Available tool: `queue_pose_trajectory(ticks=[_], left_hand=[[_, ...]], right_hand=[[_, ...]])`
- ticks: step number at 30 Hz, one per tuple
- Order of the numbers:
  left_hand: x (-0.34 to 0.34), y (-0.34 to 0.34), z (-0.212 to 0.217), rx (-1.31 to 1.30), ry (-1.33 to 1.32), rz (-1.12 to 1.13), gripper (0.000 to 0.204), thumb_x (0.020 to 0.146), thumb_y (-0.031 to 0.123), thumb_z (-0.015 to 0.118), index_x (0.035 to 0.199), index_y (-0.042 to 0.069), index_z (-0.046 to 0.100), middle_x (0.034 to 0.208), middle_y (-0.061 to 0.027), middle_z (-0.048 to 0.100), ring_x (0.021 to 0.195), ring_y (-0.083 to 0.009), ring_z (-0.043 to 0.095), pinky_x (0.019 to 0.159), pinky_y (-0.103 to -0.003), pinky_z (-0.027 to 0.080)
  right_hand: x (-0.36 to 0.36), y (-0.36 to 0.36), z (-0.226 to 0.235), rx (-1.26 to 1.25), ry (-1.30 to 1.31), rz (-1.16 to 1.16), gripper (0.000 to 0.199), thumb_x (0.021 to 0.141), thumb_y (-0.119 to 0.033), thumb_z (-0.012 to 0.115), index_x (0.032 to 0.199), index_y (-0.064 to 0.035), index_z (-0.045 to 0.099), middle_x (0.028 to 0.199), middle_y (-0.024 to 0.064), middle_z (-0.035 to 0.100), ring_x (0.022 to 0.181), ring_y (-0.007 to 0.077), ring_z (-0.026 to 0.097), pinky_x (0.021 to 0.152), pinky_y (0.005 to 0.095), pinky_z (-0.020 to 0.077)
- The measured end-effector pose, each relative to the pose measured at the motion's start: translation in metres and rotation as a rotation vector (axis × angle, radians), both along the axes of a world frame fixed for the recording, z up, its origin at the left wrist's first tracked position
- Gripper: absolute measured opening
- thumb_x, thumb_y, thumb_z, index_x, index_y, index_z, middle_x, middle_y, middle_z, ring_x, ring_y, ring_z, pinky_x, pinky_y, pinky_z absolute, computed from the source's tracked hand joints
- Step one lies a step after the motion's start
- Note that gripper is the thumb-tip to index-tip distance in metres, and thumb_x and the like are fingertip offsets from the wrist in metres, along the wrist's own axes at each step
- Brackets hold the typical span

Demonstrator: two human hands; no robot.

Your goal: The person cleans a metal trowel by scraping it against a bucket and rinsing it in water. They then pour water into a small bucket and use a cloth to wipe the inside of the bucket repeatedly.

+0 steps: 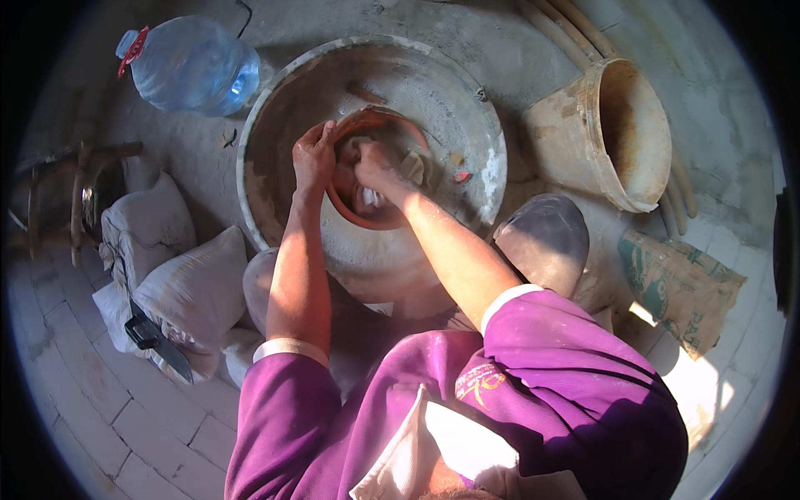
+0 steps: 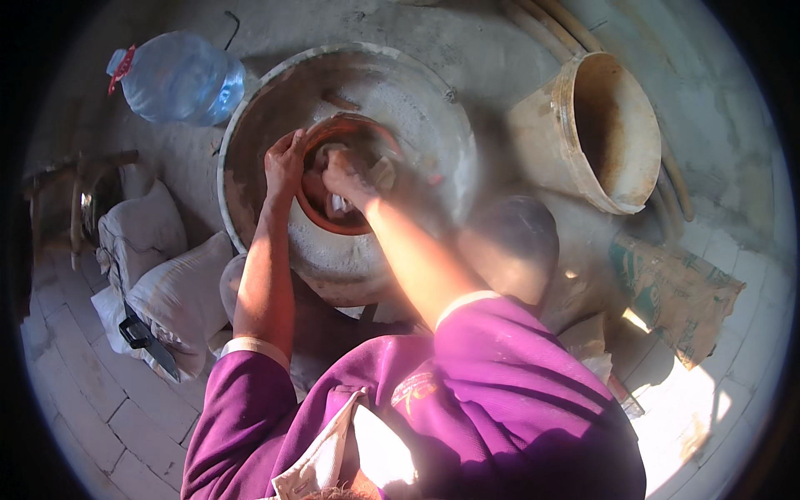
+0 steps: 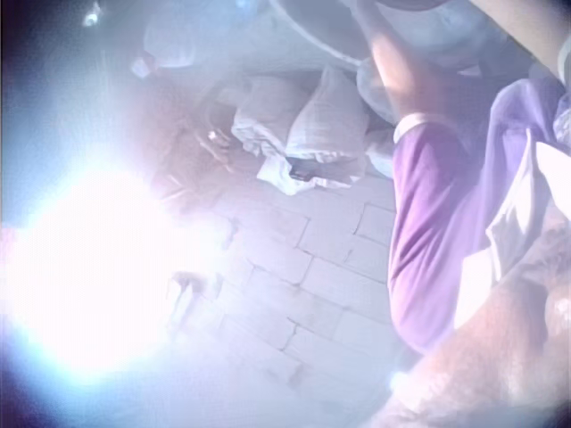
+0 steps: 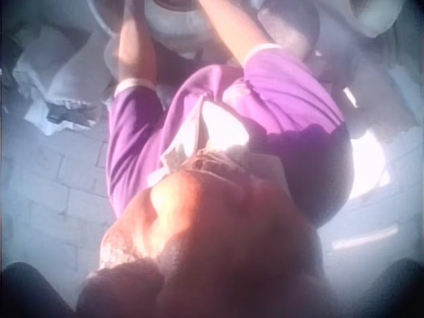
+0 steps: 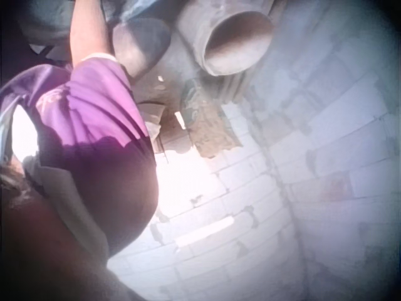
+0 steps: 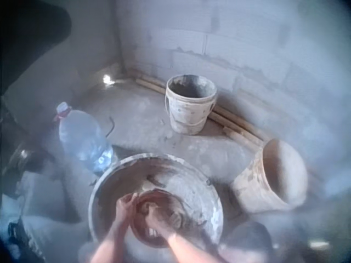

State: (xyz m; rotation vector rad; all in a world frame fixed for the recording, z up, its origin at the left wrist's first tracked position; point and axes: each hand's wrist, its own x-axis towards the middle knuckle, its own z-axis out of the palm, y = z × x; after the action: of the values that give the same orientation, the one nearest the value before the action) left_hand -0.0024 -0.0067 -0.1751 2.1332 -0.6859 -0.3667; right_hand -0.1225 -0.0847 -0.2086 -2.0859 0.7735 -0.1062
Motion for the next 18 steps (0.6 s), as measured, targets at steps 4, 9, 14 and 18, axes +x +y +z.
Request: queue_pose_trajectory(ticks=[4,9,14,18], left_hand=[[-0.004,-0.002,0.001,0.021,0.104,-0.04,0.035,0.093,0.033,0.059,0.108,0.004,0.07,0.094,-0.0189,0.07,0.09,-0.0283,0.069,0.081,-0.035,0.05],[-0.01,0.0,0.01,-0.012,0.123,-0.04,0.03,0.092,0.03,0.061,0.105,0.005,0.071,0.092,-0.0194,0.07,0.089,-0.0314,0.069,0.079,-0.037,0.051],[-0.003,0.004,0.005,0.104,0.004,-0.027,0.031,0.09,0.031,0.063,0.103,0.005,0.072,0.092,-0.0189,0.071,0.09,-0.033,0.068,0.08,-0.037,0.052],[0.005,0.008,0.001,0.285,0.029,0.036,0.033,0.089,0.033,0.065,0.104,0.005,0.072,0.094,-0.0205,0.07,0.092,-0.0328,0.068,0.082,-0.037,0.052]], right_hand=[[0.009,-0.016,0.014,-0.221,-0.123,-0.247,0.045,0.083,-0.016,0.057,0.128,-0.0105,0.055,0.113,0.0218,0.058,0.102,0.0403,0.061,0.084,0.0469,0.0511],[0.027,-0.02,0.023,-0.168,0.055,-0.115,0.05,0.086,-0.019,0.054,0.135,-0.014,0.049,0.119,0.0231,0.055,0.104,0.0421,0.06,0.084,0.0504,0.0512],[0.007,-0.014,0.0,-0.135,0.147,-0.03,0.048,0.088,-0.018,0.052,0.135,-0.0192,0.051,0.125,0.0232,0.054,0.108,0.0427,0.059,0.091,0.0495,0.0485],[-0.008,-0.005,-0.022,-0.074,0.101,-0.142,0.042,0.087,-0.019,0.052,0.129,-0.0113,0.056,0.122,0.0271,0.056,0.111,0.0433,0.057,0.096,0.0485,0.0451]])
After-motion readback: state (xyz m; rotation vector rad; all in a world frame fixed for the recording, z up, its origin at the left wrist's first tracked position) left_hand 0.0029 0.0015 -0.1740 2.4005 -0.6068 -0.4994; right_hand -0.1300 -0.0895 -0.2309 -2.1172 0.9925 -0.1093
